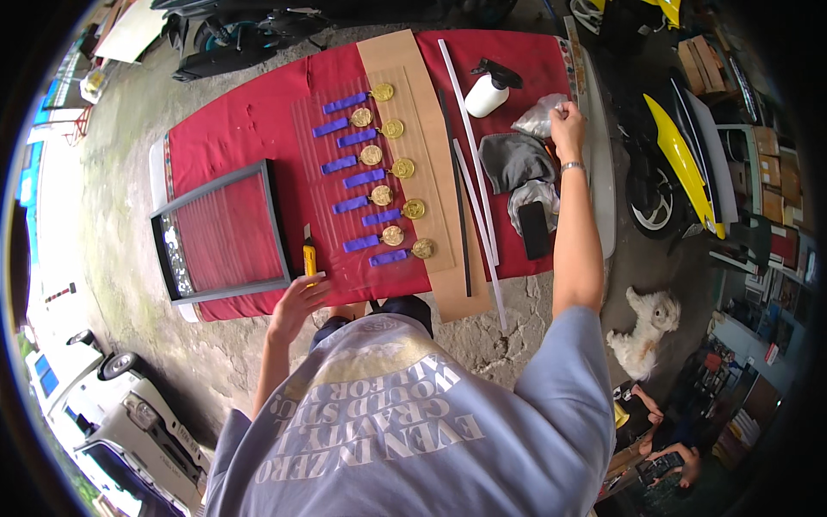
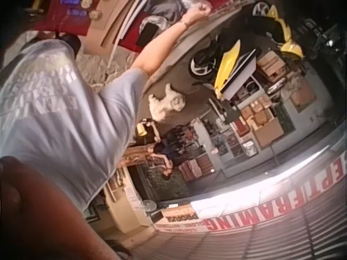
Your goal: The person measures and fits a white plastic strip into a red mesh frame, then applies glue from a small bottle to the strip and inserts it into the frame. They wipe the frame with a cloth and continue applying glue to additional strips.
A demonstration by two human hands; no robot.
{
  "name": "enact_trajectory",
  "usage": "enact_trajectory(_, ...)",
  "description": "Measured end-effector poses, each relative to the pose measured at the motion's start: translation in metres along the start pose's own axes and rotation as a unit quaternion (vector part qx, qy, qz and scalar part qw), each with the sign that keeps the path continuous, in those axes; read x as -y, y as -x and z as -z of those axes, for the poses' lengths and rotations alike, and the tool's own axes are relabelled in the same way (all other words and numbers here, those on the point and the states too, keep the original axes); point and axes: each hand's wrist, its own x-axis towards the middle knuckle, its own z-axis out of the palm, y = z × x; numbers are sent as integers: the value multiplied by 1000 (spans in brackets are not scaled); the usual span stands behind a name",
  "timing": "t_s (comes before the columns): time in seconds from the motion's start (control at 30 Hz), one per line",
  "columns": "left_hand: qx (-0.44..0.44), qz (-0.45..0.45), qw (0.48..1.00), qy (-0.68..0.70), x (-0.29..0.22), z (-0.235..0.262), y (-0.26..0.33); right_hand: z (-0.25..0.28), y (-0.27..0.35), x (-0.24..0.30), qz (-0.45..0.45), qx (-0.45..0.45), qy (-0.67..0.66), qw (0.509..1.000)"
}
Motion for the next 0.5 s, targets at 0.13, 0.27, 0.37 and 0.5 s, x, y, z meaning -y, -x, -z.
enact_trajectory(0.13, -128, -9, 992, 6, 16, 32, 50, -33, -39, -42, -19, -9, 18, 1000)
enact_trajectory(0.27, -137, 17, 990, 31, 31, 47, 62, -45, -34, -77, 9, -105, 47, 993)
enact_trajectory(0.37, -161, 38, 985, 47, 52, 34, 65, -55, 49, -15, 173, -171, 185, 952)
enact_trajectory(0.5, -120, 46, 991, -23, 46, 13, 44, -60, 218, 42, 10, 105, 160, 981)
